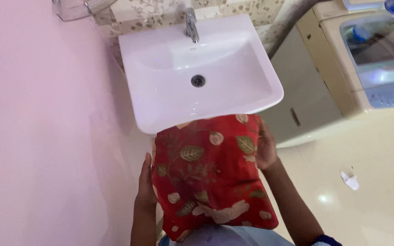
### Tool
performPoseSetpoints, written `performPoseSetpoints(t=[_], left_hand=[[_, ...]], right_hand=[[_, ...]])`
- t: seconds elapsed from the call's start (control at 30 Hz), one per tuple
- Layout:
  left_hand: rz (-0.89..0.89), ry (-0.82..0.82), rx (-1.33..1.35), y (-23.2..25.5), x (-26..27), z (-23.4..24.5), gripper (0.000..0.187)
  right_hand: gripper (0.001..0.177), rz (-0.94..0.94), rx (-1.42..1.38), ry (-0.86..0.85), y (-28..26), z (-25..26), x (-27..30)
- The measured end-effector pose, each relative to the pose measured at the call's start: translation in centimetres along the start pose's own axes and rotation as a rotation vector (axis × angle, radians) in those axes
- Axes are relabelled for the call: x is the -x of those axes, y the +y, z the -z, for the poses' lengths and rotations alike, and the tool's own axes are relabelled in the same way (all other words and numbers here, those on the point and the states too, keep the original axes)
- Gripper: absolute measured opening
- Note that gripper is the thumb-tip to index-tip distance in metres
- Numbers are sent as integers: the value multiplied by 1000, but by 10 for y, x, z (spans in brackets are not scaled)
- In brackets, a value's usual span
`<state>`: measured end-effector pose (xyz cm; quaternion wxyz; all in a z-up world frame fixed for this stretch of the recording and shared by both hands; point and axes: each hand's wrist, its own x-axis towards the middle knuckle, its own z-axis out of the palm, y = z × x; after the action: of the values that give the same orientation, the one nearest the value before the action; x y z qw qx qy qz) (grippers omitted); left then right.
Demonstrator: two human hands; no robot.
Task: The person wipes a faucet using a piece of cloth.
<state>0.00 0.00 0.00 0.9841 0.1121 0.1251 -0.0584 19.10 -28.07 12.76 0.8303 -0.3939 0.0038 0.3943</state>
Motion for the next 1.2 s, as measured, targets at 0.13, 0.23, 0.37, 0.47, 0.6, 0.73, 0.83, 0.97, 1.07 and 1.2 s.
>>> performPoseSetpoints(t=[0.13,0.23,0.37,0.47,0.6,0.73,0.83,0.97,1.07,1.2], left_hand=[[178,227,79,18,-30,-10,80],[115,342,-121,15,-51,-1,69],[156,506,-413,31,-89,-12,70],[155,690,-672,74,-110,-39,68],[-15,552,-408,98,-136,-65,71],[-140,259,-142,85,-170,-75,68],[-107,209,-175,63,-198,-70,68],[-89,197,-149,66,-211,-49,71],[-25,268,-199,84,-224,-38,68],[-111,422,-356,99,-228,-43,45]], right_hand=[[102,-440,-30,59,8,44,-22],[77,-478,68,232,-2,65,-44],[53,-380,477,110,-37,67,-97],[48,-316,800,121,-68,46,-128],[57,-98,1431,278,-85,13,-156],[53,110,1556,92,-60,-31,-180],[72,234,1324,-291,-25,-65,-192],[55,-29,1432,-8,-12,-74,-232],[49,-127,1247,-28,-10,-58,-250],[44,-244,1143,-52,-9,-39,-263]])
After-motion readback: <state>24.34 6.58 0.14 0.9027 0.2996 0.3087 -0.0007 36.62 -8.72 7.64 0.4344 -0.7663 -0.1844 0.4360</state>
